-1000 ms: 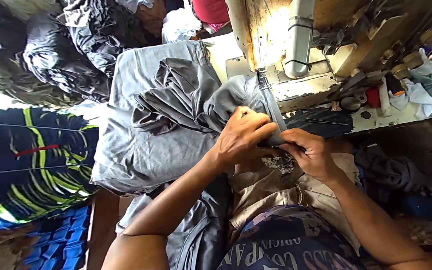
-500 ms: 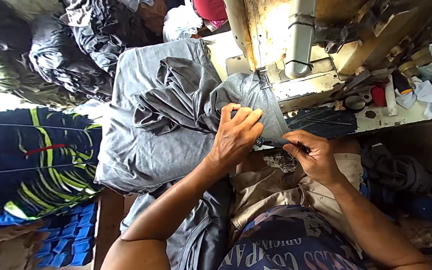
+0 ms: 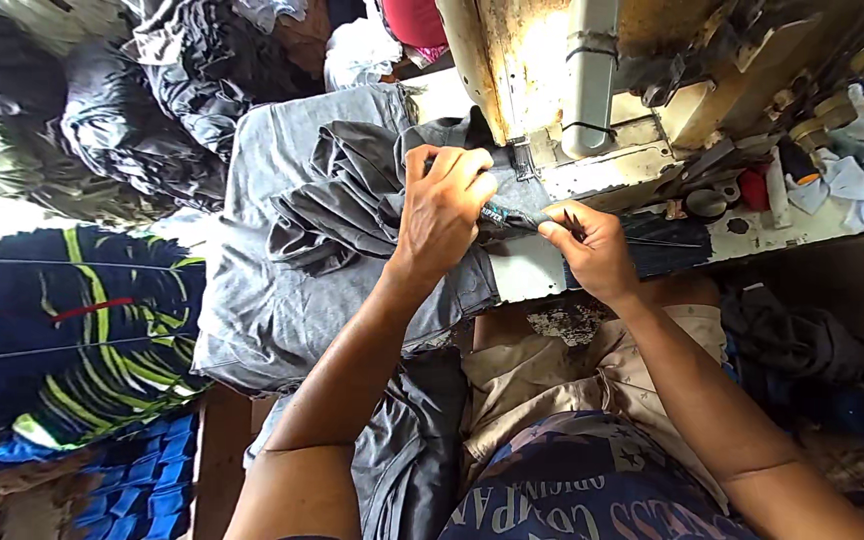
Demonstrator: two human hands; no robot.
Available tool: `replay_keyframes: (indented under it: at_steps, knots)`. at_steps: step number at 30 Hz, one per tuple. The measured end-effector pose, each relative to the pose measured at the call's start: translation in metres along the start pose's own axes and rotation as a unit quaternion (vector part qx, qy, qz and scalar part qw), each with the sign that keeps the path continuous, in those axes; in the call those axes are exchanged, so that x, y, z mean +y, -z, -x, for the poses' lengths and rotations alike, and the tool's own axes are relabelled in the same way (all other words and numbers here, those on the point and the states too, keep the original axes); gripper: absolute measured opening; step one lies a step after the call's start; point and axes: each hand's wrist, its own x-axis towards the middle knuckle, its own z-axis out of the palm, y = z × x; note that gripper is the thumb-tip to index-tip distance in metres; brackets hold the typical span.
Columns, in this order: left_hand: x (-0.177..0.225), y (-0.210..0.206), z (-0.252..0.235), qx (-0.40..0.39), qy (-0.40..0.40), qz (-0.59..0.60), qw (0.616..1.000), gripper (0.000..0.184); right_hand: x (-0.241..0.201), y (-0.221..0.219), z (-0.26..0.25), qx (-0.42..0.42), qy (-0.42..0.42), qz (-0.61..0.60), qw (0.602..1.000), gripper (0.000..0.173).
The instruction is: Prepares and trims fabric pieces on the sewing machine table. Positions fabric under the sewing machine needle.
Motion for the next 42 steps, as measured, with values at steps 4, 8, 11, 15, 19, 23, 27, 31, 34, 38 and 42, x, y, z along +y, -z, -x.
replay_keyframes:
  at_steps: [4,8,11,15,19,23,27,31,34,38,42]
  knots:
    - [-0.001,0.007,0.006,0.025,0.02,0.044,0.999,0.022,-0.002,-0.005,-0.009,0.011,0.005,-0.003,1.0,0.01]
    - [0.004,0.009,0.02,0.011,0.051,0.082,0.995,0.027,0.001,-0.009,-0.01,0.016,0.016,0.005,1.0,0.01]
    - [0.008,0.007,0.027,0.002,0.072,0.095,0.993,0.032,0.003,-0.01,-0.008,0.014,0.028,0.024,0.999,0.011]
    - [0.01,0.002,0.029,0.013,0.083,0.098,0.992,0.032,0.004,-0.01,-0.009,0.014,0.038,0.035,0.999,0.011]
    - [0.012,-0.002,0.029,0.032,0.093,0.103,0.99,0.032,0.003,-0.01,-0.01,0.014,0.033,0.031,0.999,0.011]
    - [0.02,-0.005,0.031,0.046,0.103,0.104,0.988,0.034,0.0,-0.011,-0.01,0.021,0.019,0.029,0.999,0.01]
    - [0.025,-0.006,0.034,0.051,0.106,0.111,0.987,0.035,0.006,-0.014,-0.016,0.031,0.043,0.004,0.999,0.013]
    - [0.029,-0.004,0.037,0.042,0.093,0.123,0.987,0.033,-0.002,-0.012,-0.007,0.028,0.034,0.041,0.998,0.018]
    - [0.028,0.0,0.034,0.096,0.085,0.152,0.98,0.026,-0.011,0.002,-0.001,0.026,0.055,0.063,0.996,0.024]
    - [0.018,0.007,0.017,0.192,0.127,0.151,0.962,0.02,-0.04,0.043,0.013,0.033,0.082,0.116,0.989,0.025]
    - [0.001,0.011,-0.013,0.171,0.226,0.17,0.944,0.023,-0.07,0.099,0.019,0.094,0.127,0.163,0.974,0.029]
